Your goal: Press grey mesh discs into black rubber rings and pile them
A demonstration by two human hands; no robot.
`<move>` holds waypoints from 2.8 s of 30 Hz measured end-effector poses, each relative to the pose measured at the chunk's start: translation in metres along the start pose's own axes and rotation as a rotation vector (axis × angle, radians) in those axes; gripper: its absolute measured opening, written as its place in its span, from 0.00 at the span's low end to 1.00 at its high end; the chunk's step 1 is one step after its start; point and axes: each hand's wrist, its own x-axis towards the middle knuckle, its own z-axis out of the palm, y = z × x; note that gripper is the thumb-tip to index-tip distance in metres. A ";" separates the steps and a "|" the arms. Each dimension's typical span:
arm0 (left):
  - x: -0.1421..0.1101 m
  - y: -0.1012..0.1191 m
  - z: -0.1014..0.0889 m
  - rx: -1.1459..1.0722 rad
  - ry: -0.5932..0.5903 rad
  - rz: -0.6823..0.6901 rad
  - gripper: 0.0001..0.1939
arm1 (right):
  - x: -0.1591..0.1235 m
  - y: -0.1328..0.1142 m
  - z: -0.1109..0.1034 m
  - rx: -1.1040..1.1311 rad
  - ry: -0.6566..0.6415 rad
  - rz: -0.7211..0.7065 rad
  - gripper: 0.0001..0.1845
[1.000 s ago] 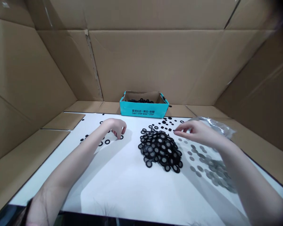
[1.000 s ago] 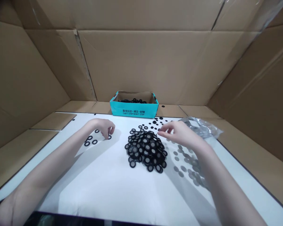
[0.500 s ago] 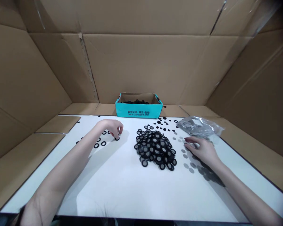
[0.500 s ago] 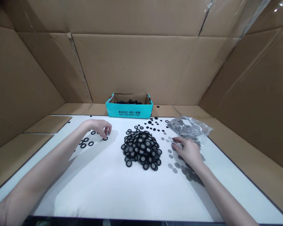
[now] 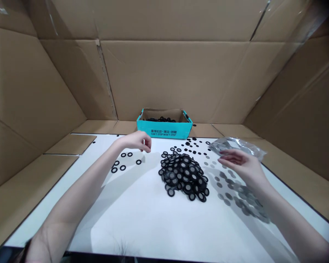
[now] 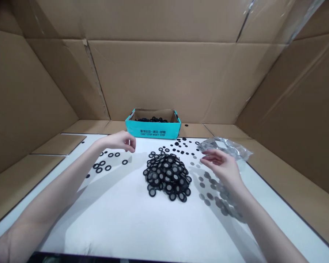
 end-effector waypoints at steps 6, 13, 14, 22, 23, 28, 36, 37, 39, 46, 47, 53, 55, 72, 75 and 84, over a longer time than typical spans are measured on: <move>-0.025 0.044 -0.003 -0.252 0.188 0.224 0.13 | -0.016 -0.086 0.037 0.418 -0.140 -0.163 0.20; -0.054 0.083 0.001 -0.634 0.384 0.567 0.15 | -0.031 -0.152 0.077 0.664 -0.235 -0.307 0.18; -0.057 0.086 0.001 -0.633 0.408 0.590 0.16 | -0.032 -0.156 0.080 0.673 -0.216 -0.327 0.17; -0.060 0.087 0.003 -0.544 0.507 0.645 0.15 | -0.039 -0.170 0.089 0.546 0.065 -0.545 0.09; -0.060 0.087 0.003 -0.550 0.505 0.650 0.15 | -0.039 -0.170 0.089 0.544 0.077 -0.557 0.09; -0.060 0.087 0.003 -0.554 0.502 0.677 0.15 | -0.035 -0.169 0.089 0.475 0.041 -0.536 0.09; -0.054 0.085 0.001 -0.545 0.463 0.651 0.11 | -0.031 -0.165 0.086 0.413 -0.001 -0.498 0.10; -0.053 0.085 0.001 -0.535 0.466 0.658 0.11 | -0.030 -0.164 0.086 0.420 -0.021 -0.493 0.10; -0.052 0.084 0.001 -0.513 0.478 0.681 0.11 | -0.028 -0.164 0.085 0.423 -0.035 -0.505 0.11; -0.052 0.082 0.002 -0.472 0.574 0.703 0.13 | -0.023 -0.157 0.083 0.339 -0.032 -0.620 0.12; -0.052 0.082 0.002 -0.460 0.572 0.699 0.13 | -0.023 -0.156 0.084 0.334 -0.034 -0.634 0.12; -0.052 0.082 0.002 -0.388 0.539 0.710 0.14 | -0.024 -0.155 0.084 0.282 -0.030 -0.709 0.15; -0.052 0.083 0.003 -0.383 0.561 0.720 0.13 | -0.024 -0.154 0.084 0.272 -0.022 -0.723 0.15; -0.059 0.096 0.009 -0.380 0.569 0.622 0.11 | -0.019 -0.152 0.074 0.359 -0.117 -0.683 0.17; -0.062 0.096 0.005 -0.375 0.494 0.577 0.10 | -0.021 -0.153 0.074 0.404 -0.153 -0.672 0.18; -0.068 0.095 0.000 -0.307 0.443 0.477 0.11 | -0.021 -0.152 0.079 0.263 -0.136 -0.703 0.16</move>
